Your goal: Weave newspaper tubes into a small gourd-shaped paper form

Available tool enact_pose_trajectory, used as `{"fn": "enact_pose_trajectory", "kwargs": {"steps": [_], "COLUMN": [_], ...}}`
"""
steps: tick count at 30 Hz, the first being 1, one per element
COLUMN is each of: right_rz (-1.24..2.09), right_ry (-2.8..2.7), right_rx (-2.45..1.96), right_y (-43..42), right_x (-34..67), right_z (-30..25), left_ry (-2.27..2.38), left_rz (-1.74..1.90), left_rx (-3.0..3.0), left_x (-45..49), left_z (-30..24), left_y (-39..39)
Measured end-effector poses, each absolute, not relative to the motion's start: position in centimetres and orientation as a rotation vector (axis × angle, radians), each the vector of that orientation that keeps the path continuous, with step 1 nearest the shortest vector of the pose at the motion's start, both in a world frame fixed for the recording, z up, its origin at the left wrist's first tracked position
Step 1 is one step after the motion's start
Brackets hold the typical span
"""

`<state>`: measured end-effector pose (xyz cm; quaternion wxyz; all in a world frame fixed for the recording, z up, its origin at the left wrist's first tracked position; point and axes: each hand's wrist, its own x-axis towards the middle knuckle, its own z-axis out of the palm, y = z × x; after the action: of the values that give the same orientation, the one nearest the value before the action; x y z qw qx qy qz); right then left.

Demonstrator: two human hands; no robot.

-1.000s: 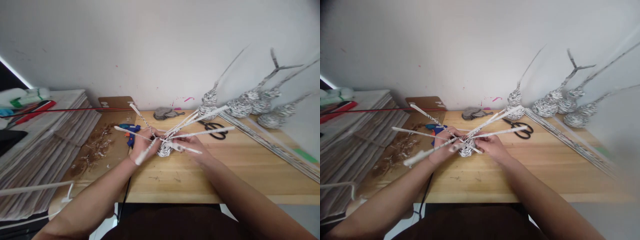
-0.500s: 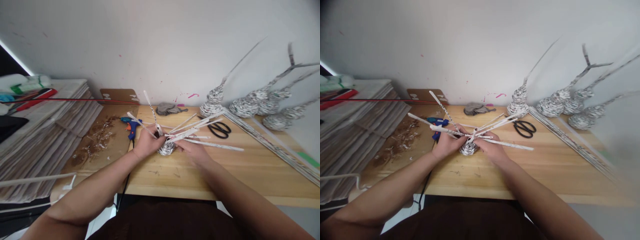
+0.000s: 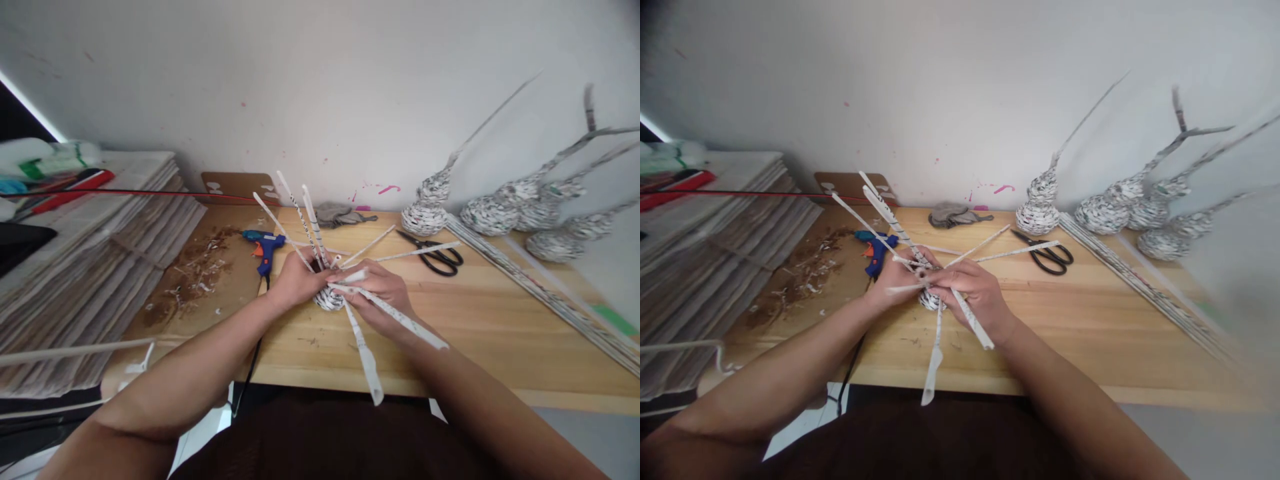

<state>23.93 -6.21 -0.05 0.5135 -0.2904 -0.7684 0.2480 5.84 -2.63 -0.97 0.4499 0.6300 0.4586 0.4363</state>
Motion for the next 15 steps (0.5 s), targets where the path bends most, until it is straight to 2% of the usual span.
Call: {"fn": "enact_pose_trajectory", "kwargs": {"steps": [5, 10, 15], "right_rz": [0.702, 0.768, 0.531], "right_ry": [-1.918, -1.556, -1.75], "right_rx": [-0.636, -0.918, -1.114], "right_y": [-6.4, -6.3, -5.8], "right_x": [23.7, 24.3, 25.2], "right_z": [-0.1, 0.0, -0.3], "left_ry": [1.073, 1.147, 1.143], "left_rz": [1.067, 1.13, 1.13], "left_rx": [1.604, 1.628, 1.656], "left_x": [6.0, 6.3, 6.2], "left_z": [-0.7, -0.4, -0.8], "left_y": [-3.2, -3.5, -3.2]}}
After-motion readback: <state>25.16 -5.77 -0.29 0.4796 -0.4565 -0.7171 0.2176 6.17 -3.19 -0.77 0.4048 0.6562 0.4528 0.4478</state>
